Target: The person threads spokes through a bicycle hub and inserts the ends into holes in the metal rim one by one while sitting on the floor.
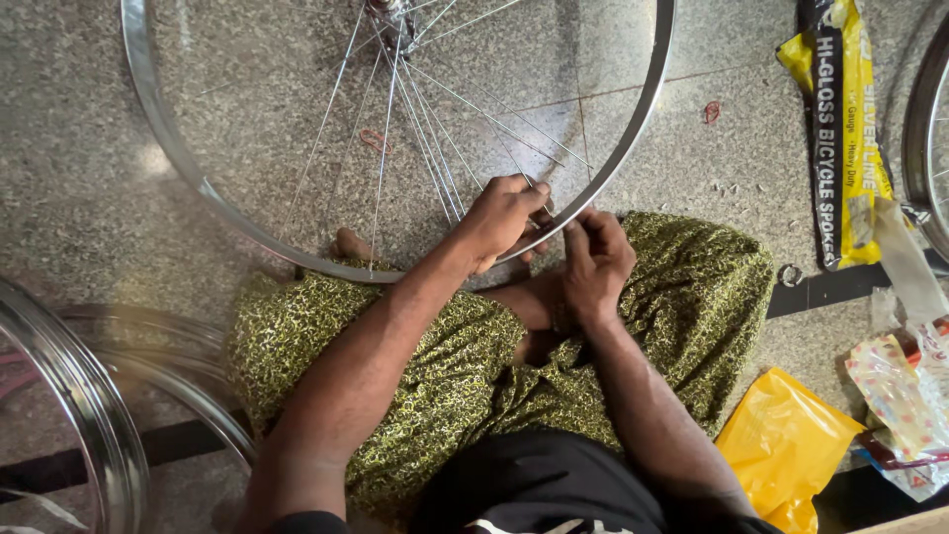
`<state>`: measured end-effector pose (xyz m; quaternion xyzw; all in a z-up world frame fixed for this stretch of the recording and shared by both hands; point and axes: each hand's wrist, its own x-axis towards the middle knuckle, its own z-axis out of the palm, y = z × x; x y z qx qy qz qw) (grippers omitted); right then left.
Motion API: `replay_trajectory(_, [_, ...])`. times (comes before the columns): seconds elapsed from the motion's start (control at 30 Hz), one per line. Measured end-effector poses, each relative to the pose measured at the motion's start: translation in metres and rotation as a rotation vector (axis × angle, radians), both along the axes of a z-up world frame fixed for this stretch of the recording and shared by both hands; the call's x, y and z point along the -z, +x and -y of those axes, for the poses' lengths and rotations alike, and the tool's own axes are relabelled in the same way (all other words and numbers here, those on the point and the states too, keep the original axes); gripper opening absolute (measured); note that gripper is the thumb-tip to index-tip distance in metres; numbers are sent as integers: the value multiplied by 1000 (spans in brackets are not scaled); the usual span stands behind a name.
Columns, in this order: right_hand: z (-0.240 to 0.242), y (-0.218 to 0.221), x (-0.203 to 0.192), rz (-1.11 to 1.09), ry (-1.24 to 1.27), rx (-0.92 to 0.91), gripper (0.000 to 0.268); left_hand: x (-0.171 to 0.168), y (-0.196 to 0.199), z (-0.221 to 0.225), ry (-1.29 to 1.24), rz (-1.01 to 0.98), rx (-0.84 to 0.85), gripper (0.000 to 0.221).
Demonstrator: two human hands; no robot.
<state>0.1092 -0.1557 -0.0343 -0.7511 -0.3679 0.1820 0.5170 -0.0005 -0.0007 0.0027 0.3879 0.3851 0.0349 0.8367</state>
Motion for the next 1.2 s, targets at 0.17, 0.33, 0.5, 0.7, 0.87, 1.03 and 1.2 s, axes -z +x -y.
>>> replay_trajectory(0.17, [1,6,-14,-306,-54,102,10,0,0,-2,34,-42,27,26])
replay_trajectory(0.33, [1,-5,-16,-340,187,-46,16,1,-1,-3,19,-48,15,28])
replay_trajectory(0.5, [-3,-9,-15,-385,228,-74,15,3,-2,-3,28,-28,18,27])
replay_trajectory(0.7, [-4,-14,-16,-322,263,-93,14,4,0,-2,75,-29,33,29])
replay_trajectory(0.87, [-7,-3,-9,-287,264,-75,14,-7,-2,-3,34,-26,36,26])
replay_trajectory(1.03, [-3,2,1,-345,289,-138,18,-8,-3,-4,86,-71,88,27])
replay_trajectory(1.2, [-8,3,-12,-274,86,15,27,-3,-1,-3,121,-65,83,29])
